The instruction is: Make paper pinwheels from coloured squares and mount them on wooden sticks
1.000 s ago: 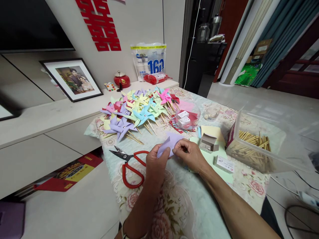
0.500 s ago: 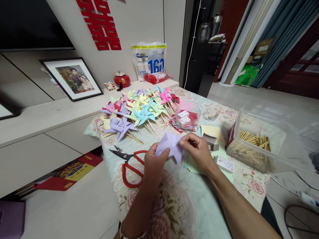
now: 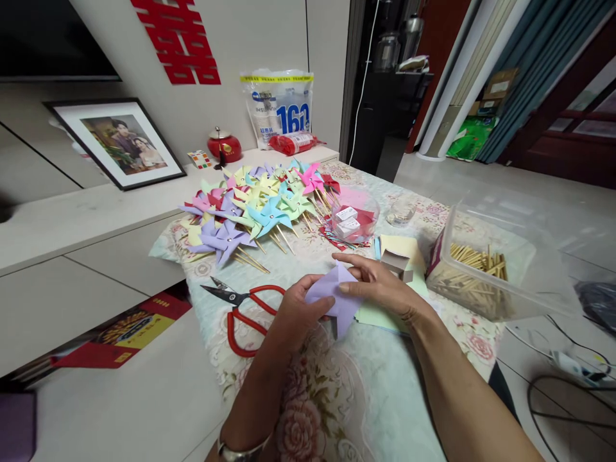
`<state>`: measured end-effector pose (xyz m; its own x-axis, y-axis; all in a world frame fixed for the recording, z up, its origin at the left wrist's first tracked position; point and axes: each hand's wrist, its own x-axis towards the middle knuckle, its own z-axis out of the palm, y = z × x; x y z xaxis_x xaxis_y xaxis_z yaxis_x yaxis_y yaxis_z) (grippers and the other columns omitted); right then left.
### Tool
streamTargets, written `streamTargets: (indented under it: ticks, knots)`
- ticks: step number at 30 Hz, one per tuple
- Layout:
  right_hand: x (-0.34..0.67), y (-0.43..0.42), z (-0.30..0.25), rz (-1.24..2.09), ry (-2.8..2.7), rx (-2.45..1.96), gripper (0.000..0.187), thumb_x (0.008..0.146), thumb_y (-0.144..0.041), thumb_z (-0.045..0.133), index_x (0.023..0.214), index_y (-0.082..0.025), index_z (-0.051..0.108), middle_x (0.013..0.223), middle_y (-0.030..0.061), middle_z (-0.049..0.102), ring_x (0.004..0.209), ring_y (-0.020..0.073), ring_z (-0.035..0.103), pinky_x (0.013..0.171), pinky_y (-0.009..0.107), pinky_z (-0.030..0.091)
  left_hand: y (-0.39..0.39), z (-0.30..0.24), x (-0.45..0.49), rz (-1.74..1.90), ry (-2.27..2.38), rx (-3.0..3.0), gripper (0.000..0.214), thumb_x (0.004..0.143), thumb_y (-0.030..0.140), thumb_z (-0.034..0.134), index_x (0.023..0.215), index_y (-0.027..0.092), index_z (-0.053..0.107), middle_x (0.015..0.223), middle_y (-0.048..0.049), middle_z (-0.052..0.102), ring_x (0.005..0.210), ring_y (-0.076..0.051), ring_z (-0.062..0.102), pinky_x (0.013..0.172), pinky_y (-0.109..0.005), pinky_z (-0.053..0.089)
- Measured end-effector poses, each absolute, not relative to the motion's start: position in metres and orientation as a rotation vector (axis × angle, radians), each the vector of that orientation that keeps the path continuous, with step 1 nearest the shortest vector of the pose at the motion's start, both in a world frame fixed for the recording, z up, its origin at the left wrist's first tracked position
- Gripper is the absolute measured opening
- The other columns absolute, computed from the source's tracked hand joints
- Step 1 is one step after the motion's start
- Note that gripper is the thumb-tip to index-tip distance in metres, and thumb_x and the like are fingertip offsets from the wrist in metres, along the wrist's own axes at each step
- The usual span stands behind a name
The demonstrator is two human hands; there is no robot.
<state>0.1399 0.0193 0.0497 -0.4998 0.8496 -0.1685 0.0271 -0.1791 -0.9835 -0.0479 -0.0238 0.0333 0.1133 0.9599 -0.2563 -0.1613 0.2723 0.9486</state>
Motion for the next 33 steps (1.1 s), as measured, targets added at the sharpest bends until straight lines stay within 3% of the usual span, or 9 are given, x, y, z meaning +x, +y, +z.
streamTargets:
  ticks: [10, 16, 19, 22, 27, 33]
  knots:
    - [0.136, 0.021, 0.043, 1.559, -1.689, -1.150, 0.072, 0.065, -0.015, 0.078, 0.135, -0.021, 0.058, 0.107, 0.0035, 0.069, 0.092, 0.0204, 0.063, 0.078, 0.031, 0.048, -0.022, 0.029, -0.049, 0.959, 1.135, 1.003, 0.047, 0.065, 0.028, 0.079, 0.107, 0.013, 0.064, 0.079, -0.0023, 0.068, 0.064, -0.014, 0.058, 0.059, -0.025, 0.047]
    - [0.129, 0.018, 0.046, 1.625, -1.481, -1.152, 0.077, 0.069, -0.017, 0.073, 0.142, -0.018, 0.049, 0.099, 0.0018, 0.068, 0.082, 0.0174, 0.061, 0.069, 0.027, 0.047, -0.018, 0.026, -0.051, 1.114, 1.086, 0.831, 0.054, 0.070, 0.036, 0.079, 0.117, 0.013, 0.063, 0.084, -0.0030, 0.068, 0.064, -0.012, 0.056, 0.054, -0.022, 0.046]
    - [0.123, 0.017, 0.046, 1.585, -1.347, -1.093, 0.075, 0.069, -0.019, 0.073, 0.140, -0.019, 0.050, 0.098, 0.0005, 0.067, 0.082, 0.0173, 0.061, 0.069, 0.027, 0.047, -0.018, 0.029, -0.050, 1.185, 0.932, 0.694, 0.044, 0.072, 0.041, 0.078, 0.105, 0.013, 0.067, 0.080, -0.0027, 0.068, 0.064, -0.012, 0.058, 0.057, -0.022, 0.048]
    - [0.117, 0.017, 0.046, 1.499, -1.268, -1.062, 0.069, 0.068, -0.022, 0.074, 0.134, -0.019, 0.053, 0.098, 0.0008, 0.068, 0.086, 0.0190, 0.062, 0.073, 0.028, 0.047, -0.019, 0.030, -0.045, 1.173, 0.850, 0.676, 0.037, 0.070, 0.037, 0.080, 0.097, 0.014, 0.069, 0.080, -0.0041, 0.072, 0.067, -0.014, 0.063, 0.063, -0.025, 0.050]
    - [0.109, 0.017, 0.044, 1.414, -1.238, -1.067, 0.075, 0.065, -0.027, 0.077, 0.134, -0.015, 0.053, 0.113, 0.0059, 0.068, 0.098, 0.0216, 0.061, 0.083, 0.031, 0.047, -0.018, 0.023, -0.039, 1.210, 0.854, 0.619, 0.045, 0.065, 0.027, 0.085, 0.105, 0.012, 0.071, 0.093, -0.0092, 0.078, 0.085, -0.023, 0.071, 0.079, -0.032, 0.053]
    - [0.104, 0.016, 0.037, 1.453, -1.242, -1.037, 0.080, 0.065, -0.030, 0.080, 0.138, -0.015, 0.049, 0.108, 0.0058, 0.070, 0.095, 0.0221, 0.064, 0.082, 0.032, 0.048, -0.018, 0.021, -0.039, 1.251, 0.893, 0.590, 0.044, 0.062, 0.028, 0.086, 0.100, 0.011, 0.071, 0.089, -0.0092, 0.079, 0.081, -0.025, 0.073, 0.079, -0.036, 0.054]
